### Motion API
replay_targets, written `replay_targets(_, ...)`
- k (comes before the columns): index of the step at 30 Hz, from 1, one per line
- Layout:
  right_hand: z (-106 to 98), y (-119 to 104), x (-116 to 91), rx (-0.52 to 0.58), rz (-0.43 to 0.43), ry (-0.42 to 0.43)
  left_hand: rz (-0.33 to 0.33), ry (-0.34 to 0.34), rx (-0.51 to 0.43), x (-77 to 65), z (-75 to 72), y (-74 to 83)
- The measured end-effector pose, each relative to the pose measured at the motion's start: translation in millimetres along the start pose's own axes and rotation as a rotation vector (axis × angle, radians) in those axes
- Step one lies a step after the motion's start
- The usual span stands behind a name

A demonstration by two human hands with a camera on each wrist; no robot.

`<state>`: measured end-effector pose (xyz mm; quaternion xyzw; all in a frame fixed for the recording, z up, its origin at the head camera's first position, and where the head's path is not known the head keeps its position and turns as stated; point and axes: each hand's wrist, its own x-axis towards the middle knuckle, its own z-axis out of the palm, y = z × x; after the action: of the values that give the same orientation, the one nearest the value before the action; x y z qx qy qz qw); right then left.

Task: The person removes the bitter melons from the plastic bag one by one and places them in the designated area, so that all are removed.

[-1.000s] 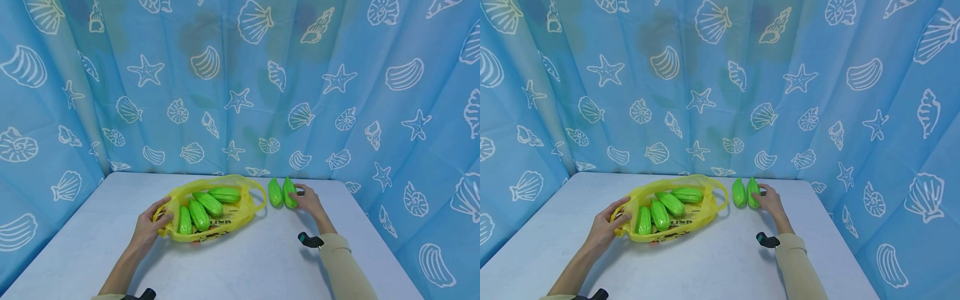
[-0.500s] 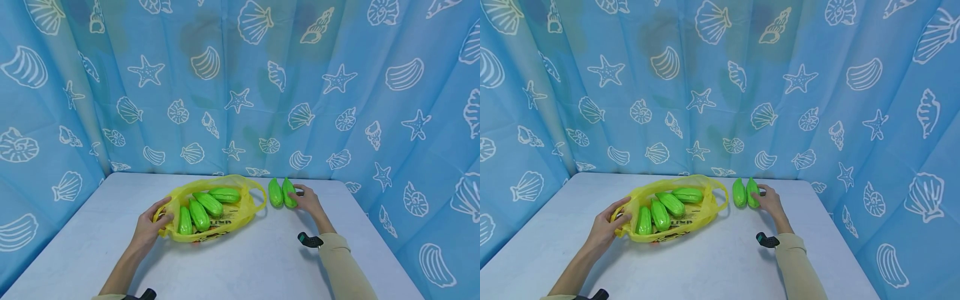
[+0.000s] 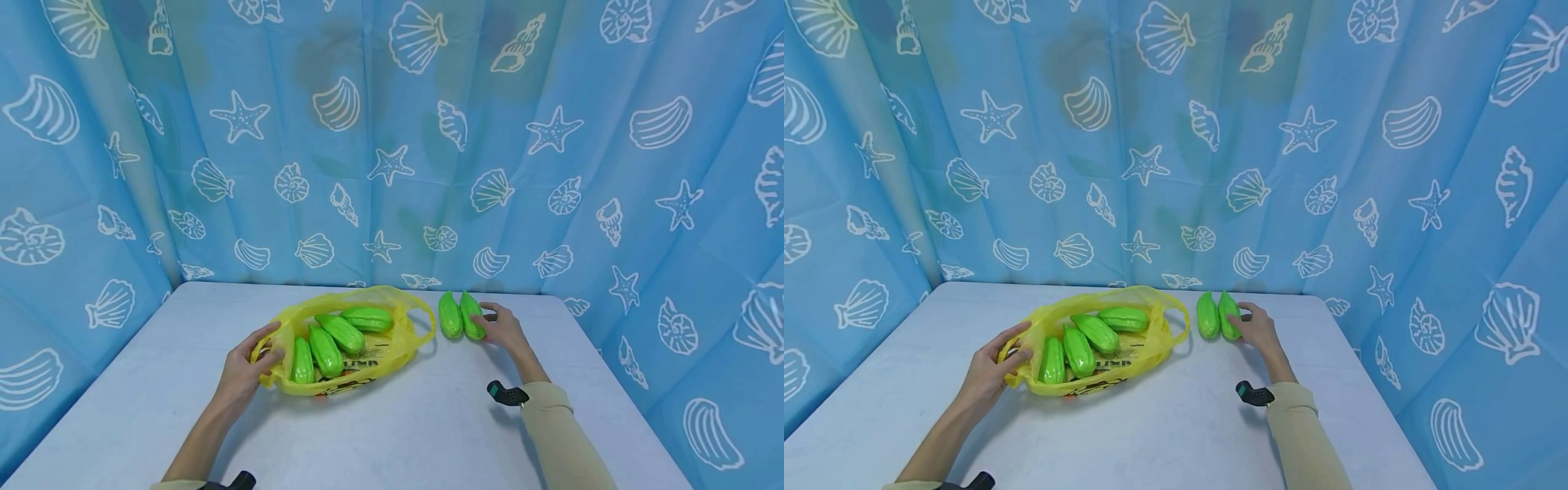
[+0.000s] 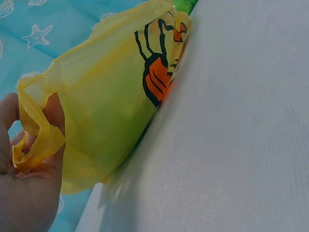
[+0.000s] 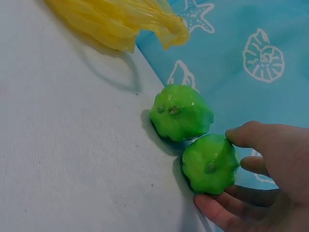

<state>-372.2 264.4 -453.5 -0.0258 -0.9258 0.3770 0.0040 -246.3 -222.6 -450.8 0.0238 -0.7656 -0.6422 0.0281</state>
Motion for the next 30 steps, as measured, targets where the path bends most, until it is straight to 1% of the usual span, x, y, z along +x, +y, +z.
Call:
replay_targets(7,-0.9,2.6,-0.8,-0.006,-0.003,0.004,0.008,-0.004,-0.004,0.0,0.2,-1.1)
replay_targets(14,-4.9,4.7,-3.7,-0.012,-0.023,0.008,-0.005,0.004,0.006,0.0,0.9,0.9)
replay_targets(21,-12.1,1.7,-8.5,0.032,-0.048,0.007,-0.027,0.012,0.012,0.1,1.6,3.8)
replay_targets(27,-13.1,-0.9,-12.2,0.059,-0.04,-0.021,-0.03,0.02,0.013,-0.3,1.4,3.6)
replay_targets(30,-13.4,-1.5,-13.6,0.058,-0.032,-0.021,-0.027,0.019,0.011,-0.7,1.0,3.1)
